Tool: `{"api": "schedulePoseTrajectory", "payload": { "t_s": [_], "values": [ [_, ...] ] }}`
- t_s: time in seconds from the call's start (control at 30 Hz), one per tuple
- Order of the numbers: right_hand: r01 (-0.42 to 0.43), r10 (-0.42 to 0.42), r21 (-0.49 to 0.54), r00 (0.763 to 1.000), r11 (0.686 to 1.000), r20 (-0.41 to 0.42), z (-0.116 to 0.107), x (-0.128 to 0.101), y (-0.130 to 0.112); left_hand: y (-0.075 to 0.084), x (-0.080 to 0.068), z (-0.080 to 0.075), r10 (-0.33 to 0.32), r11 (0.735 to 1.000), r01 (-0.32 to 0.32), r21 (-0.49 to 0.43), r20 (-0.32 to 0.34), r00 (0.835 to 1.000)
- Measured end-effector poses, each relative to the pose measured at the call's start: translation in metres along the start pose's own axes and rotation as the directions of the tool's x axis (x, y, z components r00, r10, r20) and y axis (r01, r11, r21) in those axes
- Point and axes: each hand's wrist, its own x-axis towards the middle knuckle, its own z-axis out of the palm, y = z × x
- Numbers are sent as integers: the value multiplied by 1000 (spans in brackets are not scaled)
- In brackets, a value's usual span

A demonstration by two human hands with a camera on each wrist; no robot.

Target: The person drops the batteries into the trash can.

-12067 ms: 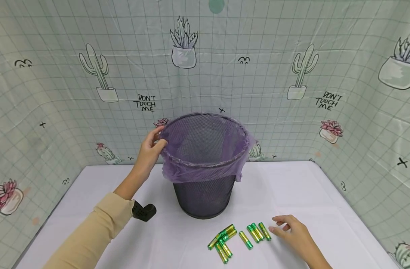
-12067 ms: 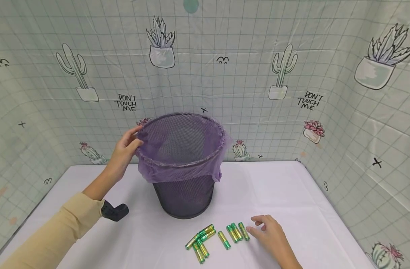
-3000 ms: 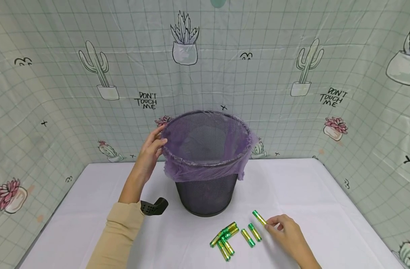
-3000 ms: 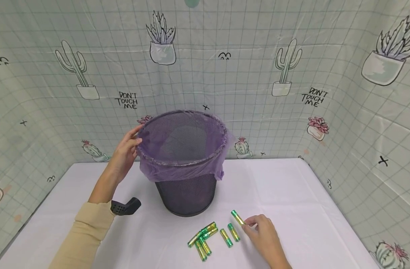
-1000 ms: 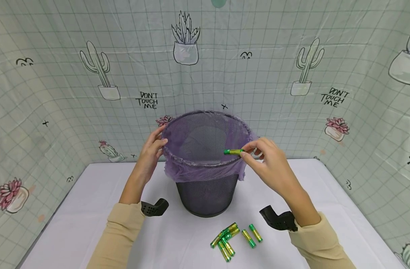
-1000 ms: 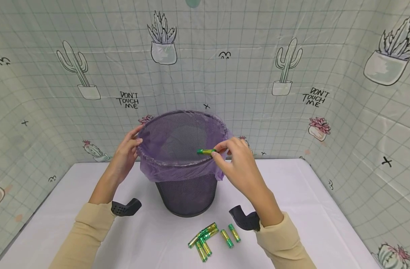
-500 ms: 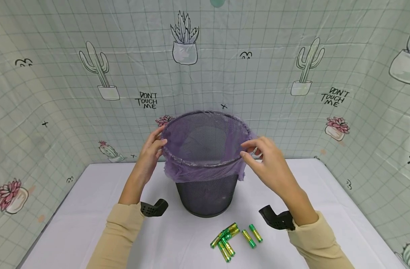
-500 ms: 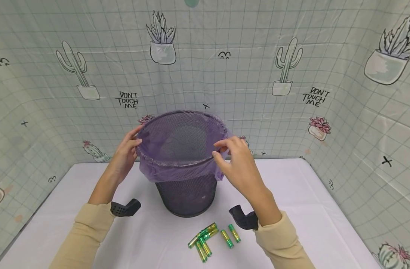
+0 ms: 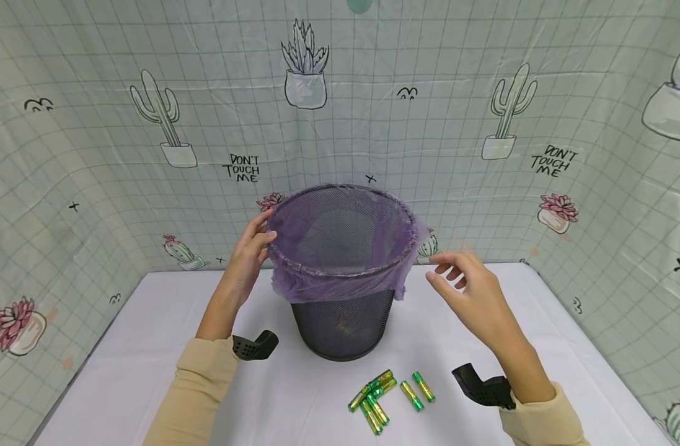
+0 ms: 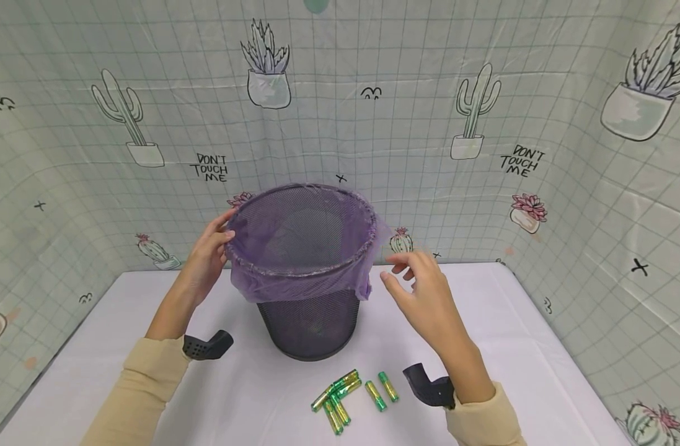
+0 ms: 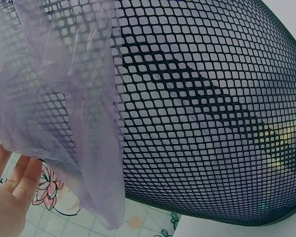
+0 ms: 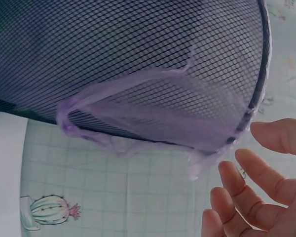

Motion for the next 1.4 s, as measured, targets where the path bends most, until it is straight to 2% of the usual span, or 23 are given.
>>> {"api": "schedulePoseTrajectory", "payload": {
  "t_s": [0.33, 0.5, 0.63, 0.77, 0.87, 1.03, 1.3, 1.4],
  "values": [
    [-90, 92, -37, 994, 995, 61, 13, -28, 24, -2, 1, -2, 2, 1000, -2, -1, -9, 1000],
    [-164, 168, -45, 980, 985, 109, 21, -50, 45, -2, 1, -1, 1, 1000, -1, -9, -8, 1000],
    [-269, 275, -57, 945, 961, 174, 32, -75, 67, -2, 1, -1, -11, 1000, 10, -7, -4, 1000],
    [-393, 398, -79, 873, 916, 281, 47, -97, 86, -2, 1, -1, -19, 1000, 19, -3, -2, 1000],
    [-439, 437, -80, 827, 895, 355, 57, -110, 97, -2, 1, -2, -16, 1000, 16, 1, -4, 1000],
    [-450, 425, -42, 805, 892, 413, 69, -123, 106, -2, 1, -2, -7, 1000, 7, 6, -2, 1000],
    [-490, 476, -78, 776, 868, 413, 78, -122, 105, -3, 1, -1, 4, 1000, -4, 7, -1, 1000],
    [-485, 472, -83, 776, 871, 419, 80, -122, 103, -3, 1, -2, 4, 1000, -4, 6, -4, 1000]
  ]
}}
